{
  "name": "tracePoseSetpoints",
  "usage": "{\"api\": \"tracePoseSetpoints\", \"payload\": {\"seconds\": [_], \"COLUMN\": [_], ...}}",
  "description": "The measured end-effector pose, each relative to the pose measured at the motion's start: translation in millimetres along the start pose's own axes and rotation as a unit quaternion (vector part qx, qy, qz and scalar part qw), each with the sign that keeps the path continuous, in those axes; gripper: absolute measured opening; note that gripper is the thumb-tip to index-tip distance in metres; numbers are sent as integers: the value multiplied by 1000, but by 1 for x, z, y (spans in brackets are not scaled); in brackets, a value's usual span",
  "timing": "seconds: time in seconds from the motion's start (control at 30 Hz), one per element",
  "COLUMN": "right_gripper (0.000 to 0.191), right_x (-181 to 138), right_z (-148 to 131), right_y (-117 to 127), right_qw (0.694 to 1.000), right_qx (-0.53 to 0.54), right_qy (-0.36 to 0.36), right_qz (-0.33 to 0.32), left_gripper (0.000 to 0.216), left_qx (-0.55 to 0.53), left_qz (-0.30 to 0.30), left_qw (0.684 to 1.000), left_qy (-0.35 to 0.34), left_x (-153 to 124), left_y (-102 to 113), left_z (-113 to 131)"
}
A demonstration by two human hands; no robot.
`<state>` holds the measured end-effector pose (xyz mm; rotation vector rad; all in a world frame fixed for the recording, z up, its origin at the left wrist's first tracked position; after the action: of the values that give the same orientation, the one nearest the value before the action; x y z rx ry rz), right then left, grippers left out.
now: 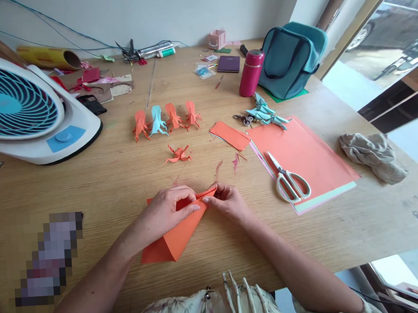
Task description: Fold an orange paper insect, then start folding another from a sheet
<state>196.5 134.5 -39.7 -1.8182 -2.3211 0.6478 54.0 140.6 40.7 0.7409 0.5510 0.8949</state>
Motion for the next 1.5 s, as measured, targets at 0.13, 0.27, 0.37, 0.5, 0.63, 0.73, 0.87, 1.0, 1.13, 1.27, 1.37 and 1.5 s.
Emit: {"api": "tracePoseSetpoints", "payload": {"seconds": [0.13, 0.27, 0.37, 0.5, 0.63, 0.73, 0.87, 1.0, 1.13, 1.27, 1.37, 1.5], "right_gripper": [34, 34, 40, 21, 21, 27, 33, 33, 33, 34, 35, 36], "right_x": [-1, -3, -5, -7, -9, -12, -15, -14, -12, -10, -10, -10], "right_z": [-3, -5, -11, -21, -19, -15, -14, -16, -14, -12, -11, -13], "right_y": [2, 3, 2, 0, 2, -3, -13, -13, -6, 2, 3, -2], "right_qw": [1000, 999, 998, 986, 968, 952, 927, 931, 946, 971, 990, 998], "right_qx": [-16, -21, -21, -94, -175, -207, -269, -283, -271, -215, -125, -45], "right_qy": [7, 17, 50, 99, 60, 34, 46, 57, 38, 7, -20, -13], "right_qz": [-14, -23, -27, -91, -170, -224, -256, -226, -173, -107, -63, -29], "left_gripper": [13, 15, 15, 14, 16, 17, 17, 18, 17, 16, 15, 17], "left_qx": [3, -8, -11, -11, 1, 15, 32, 50, 54, 74, 112, 166], "left_qz": [17, 26, 16, -17, -72, -106, -127, -117, -90, -60, -27, 17], "left_qw": [1000, 999, 1000, 1000, 996, 992, 988, 989, 993, 995, 993, 985], "left_qy": [-5, -24, -22, -13, -49, -73, -80, -69, -58, -39, -31, -40], "left_x": [1, 1, 1, 2, 0, -1, -1, -1, -1, -1, -2, -7], "left_y": [3, 7, 5, 0, -5, -9, -14, -12, -7, -3, 1, 6], "left_z": [0, 2, -1, -8, -3, 2, 2, -1, -2, -1, 4, 13]}}
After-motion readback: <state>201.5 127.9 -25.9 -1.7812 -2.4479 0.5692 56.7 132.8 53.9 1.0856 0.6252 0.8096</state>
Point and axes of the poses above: each hand's wrist, its own x-axis towards the middle knuckle, its own y-axis out of the back of the hand, z = x × y, the point moved 7 cm from there along x, towards the middle knuckle, and after that the axes turned 6 degrees about x, right-handed, at the moved point
